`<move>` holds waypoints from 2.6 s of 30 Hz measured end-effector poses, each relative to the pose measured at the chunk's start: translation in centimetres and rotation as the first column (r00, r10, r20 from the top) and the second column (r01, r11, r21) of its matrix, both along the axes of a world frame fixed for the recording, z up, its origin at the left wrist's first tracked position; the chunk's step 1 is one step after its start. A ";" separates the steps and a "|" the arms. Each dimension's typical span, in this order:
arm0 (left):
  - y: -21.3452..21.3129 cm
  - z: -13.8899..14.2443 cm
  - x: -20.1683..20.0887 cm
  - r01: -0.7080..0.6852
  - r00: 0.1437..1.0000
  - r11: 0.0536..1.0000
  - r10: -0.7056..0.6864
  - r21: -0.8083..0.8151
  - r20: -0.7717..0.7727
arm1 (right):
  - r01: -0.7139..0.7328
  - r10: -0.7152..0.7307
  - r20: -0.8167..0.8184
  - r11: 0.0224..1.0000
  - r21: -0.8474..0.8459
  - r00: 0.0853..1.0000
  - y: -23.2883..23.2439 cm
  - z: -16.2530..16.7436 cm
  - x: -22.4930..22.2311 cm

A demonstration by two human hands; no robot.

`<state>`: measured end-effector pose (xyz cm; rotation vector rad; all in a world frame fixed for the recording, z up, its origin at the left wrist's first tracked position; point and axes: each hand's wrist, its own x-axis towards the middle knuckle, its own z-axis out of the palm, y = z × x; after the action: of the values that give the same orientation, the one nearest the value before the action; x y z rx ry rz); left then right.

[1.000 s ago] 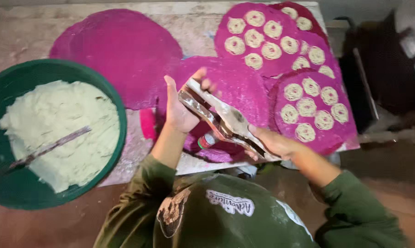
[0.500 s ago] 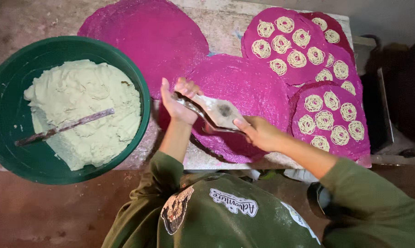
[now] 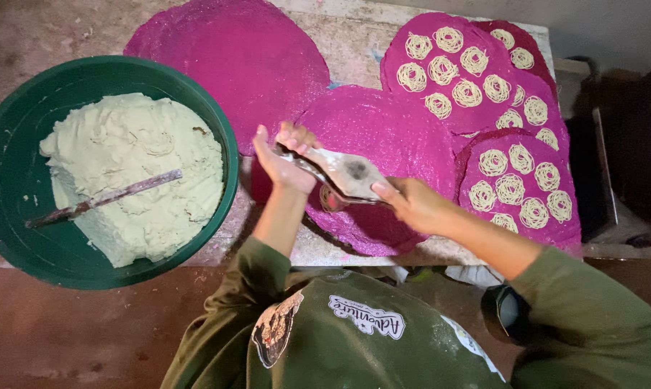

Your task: The person uses a manual dough extruder to pipe white dough into spiral patterns on pink circular dough sheets. They repeatedly load dough into the extruder, pipe spirals onto the sheets, and move finished sheets to a bamboo tray.

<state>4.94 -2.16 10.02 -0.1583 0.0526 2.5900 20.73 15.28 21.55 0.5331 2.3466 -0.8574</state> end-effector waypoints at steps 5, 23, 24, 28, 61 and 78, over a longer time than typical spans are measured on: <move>2.8 0.7 -0.8 -0.036 0.998 0.999 0.037 0.023 -0.043 | -0.068 0.085 -0.256 0.995 0.073 0.963 2.0 0.3 -0.6; -2.4 -5.1 3.1 -0.227 0.606 0.195 -0.739 -0.954 -0.295 | 0.078 -0.109 -0.459 0.993 -0.087 0.882 6.3 -7.7 -0.1; -3.8 -4.1 4.4 -0.461 0.513 0.172 -0.749 -0.871 -0.419 | 0.106 -0.138 -0.437 0.990 -0.096 0.889 6.4 -7.5 -0.2; -7.7 1.4 6.1 -0.721 0.370 -0.224 -0.925 -0.656 -0.091 | 0.061 -0.151 -0.470 0.978 -0.201 0.870 5.6 -4.6 -0.4; -46.7 6.3 -0.6 0.200 0.591 0.566 -0.721 -0.800 -0.362 | -0.488 0.720 -0.441 0.161 0.858 -0.536 -25.5 9.2 -21.6; -44.0 6.7 -3.6 -0.791 0.608 -0.073 0.022 -0.608 -0.794 | -0.532 -0.109 -0.921 0.789 -0.309 0.373 -39.9 2.0 -20.4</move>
<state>1.30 -46.11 16.71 0.2304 2.5250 2.4669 0.30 -24.58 23.56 -0.7847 2.6839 -2.0105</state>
